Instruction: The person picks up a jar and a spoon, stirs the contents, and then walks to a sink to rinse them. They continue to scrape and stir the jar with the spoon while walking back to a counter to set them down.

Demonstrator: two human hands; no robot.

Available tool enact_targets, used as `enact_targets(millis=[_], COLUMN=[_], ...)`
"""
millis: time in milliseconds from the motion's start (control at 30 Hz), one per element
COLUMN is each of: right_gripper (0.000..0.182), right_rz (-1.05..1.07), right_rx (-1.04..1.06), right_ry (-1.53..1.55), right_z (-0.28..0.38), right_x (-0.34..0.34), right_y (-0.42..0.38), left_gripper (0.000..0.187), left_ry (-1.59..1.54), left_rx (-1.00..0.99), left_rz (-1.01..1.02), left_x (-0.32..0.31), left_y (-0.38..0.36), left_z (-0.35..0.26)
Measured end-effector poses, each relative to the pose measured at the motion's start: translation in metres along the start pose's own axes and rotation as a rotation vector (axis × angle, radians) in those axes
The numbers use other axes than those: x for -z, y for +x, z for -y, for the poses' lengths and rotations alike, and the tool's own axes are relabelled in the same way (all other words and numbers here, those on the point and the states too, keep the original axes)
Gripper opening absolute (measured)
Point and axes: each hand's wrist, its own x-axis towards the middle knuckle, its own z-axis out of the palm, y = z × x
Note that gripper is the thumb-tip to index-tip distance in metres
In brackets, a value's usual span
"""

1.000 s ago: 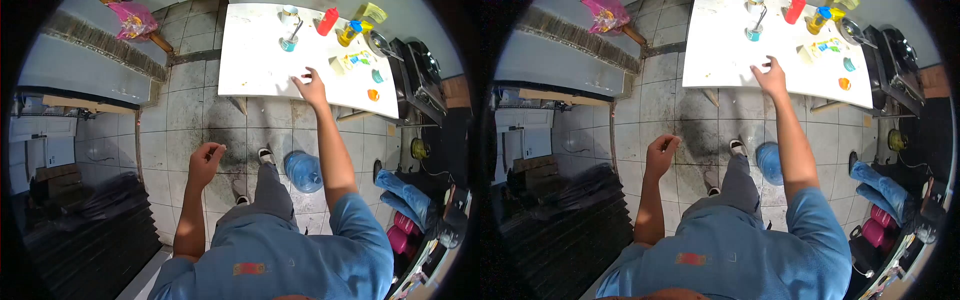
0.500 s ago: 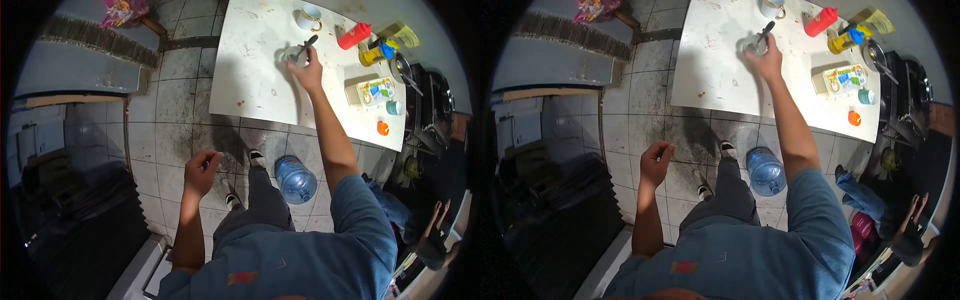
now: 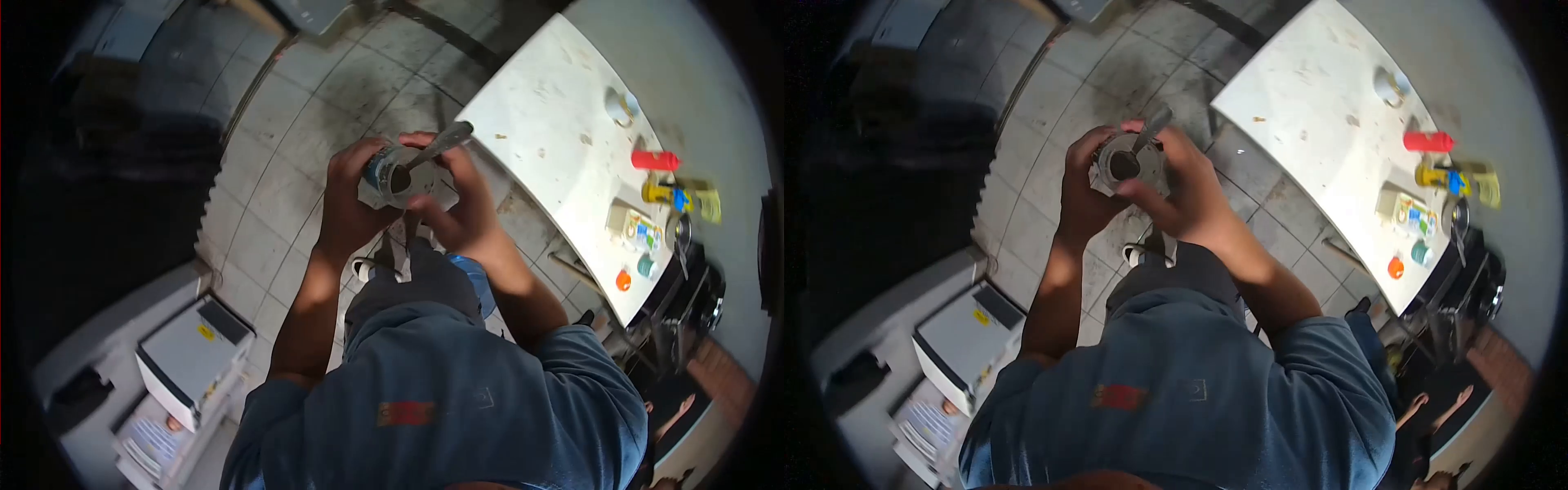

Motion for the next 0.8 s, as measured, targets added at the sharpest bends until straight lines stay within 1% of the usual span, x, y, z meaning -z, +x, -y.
enact_targets(millis=[33, 67, 100, 133, 167, 200, 267, 300, 333, 400, 433, 500, 533, 600, 633, 667, 700, 733, 800], right_gripper=[0.037, 0.037, 0.027, 0.017, 0.01, 0.01, 0.011, 0.013, 0.013, 0.017, 0.019, 0.02, 0.02, 0.02, 0.019, 0.019, 0.02, 0.02, 0.024], right_rz=[-0.113, -0.067, 0.032, 0.175, 0.176, 0.217, 0.318, 0.334, 0.367, 0.481, 0.483, 0.53, 0.545, 0.571, 0.576, 0.582, 0.57, 0.602, 0.627], right_rx=[0.085, 0.095, 0.095, 0.122, 0.133, 0.156, 0.298, 0.311, 0.332, 0.532, 0.623, 0.696, 0.745, 0.821, 0.803, 0.785, 0.829, 0.849, 0.866], right_ry=[0.09, 0.105, -0.028, -0.156, -0.137, -0.129, 0.001, 0.09, 0.105, 0.063, 0.077, 0.102, 0.114, 0.191, 0.265, 0.34, 0.381, 0.408, 0.435], right_z=[0.005, 0.017, 0.035, 0.065, 0.089, 0.104, 0.126, 0.135, 0.147, 0.17, 0.18, 0.202, 0.212, 0.225, 0.232, 0.238, 0.241, 0.245, 0.251], right_x=[-0.022, -0.032, -0.036, -0.06, -0.077, -0.092, -0.121, -0.139, -0.155, -0.186, -0.205, -0.237, -0.252, -0.278, -0.288, -0.296, -0.308, -0.317, -0.333], right_y=[0.003, 0.006, 0.013, 0.019, 0.023, 0.025, 0.023, 0.017, 0.014, 0.006, 0.001, -0.01, -0.017, -0.028, -0.036, -0.041, -0.046, -0.049, -0.054], left_gripper=[0.086, 0.088, 0.088, 0.088, 0.088, 0.088, 0.085, 0.084, 0.084, 0.083, 0.083, 0.084, 0.084, 0.082, 0.082, 0.079, 0.076, 0.076, 0.075], left_ry=[0.007, 0.014, 0.031, -0.038, -0.122, -0.11, -0.362, -0.379, -0.36, -0.458, -0.44, -0.54, -0.521, -0.439, -0.416, -0.26, -0.099, -0.074, 0.456], left_rx=[0.005, 0.005, 0.027, 0.114, 0.168, 0.18, 0.219, 0.208, 0.209, 0.22, 0.219, 0.318, 0.314, 0.298, 0.293, 0.245, 0.199, 0.201, 0.34], left_rz=[-0.016, -0.037, -0.076, -0.158, -0.205, -0.248, -0.368, -0.387, -0.425, -0.553, -0.592, -0.663, -0.699, -0.745, -0.779, -0.823, -0.865, -0.904, -0.893], left_x=[0.014, 0.027, 0.042, 0.072, 0.087, 0.104, 0.136, 0.155, 0.169, 0.193, 0.207, 0.231, 0.241, 0.264, 0.274, 0.284, 0.294, 0.304, 0.321], left_y=[-0.014, -0.026, -0.04, -0.074, -0.089, -0.106, -0.141, -0.159, -0.174, -0.205, -0.222, -0.255, -0.272, -0.303, -0.317, -0.33, -0.344, -0.359, -0.388], left_z=[0.003, 0.006, 0.011, 0.015, 0.018, 0.019, 0.019, 0.019, 0.016, 0.006, 0.003, -0.004, -0.007, -0.011, -0.015, -0.019, -0.025, -0.034, -0.056])
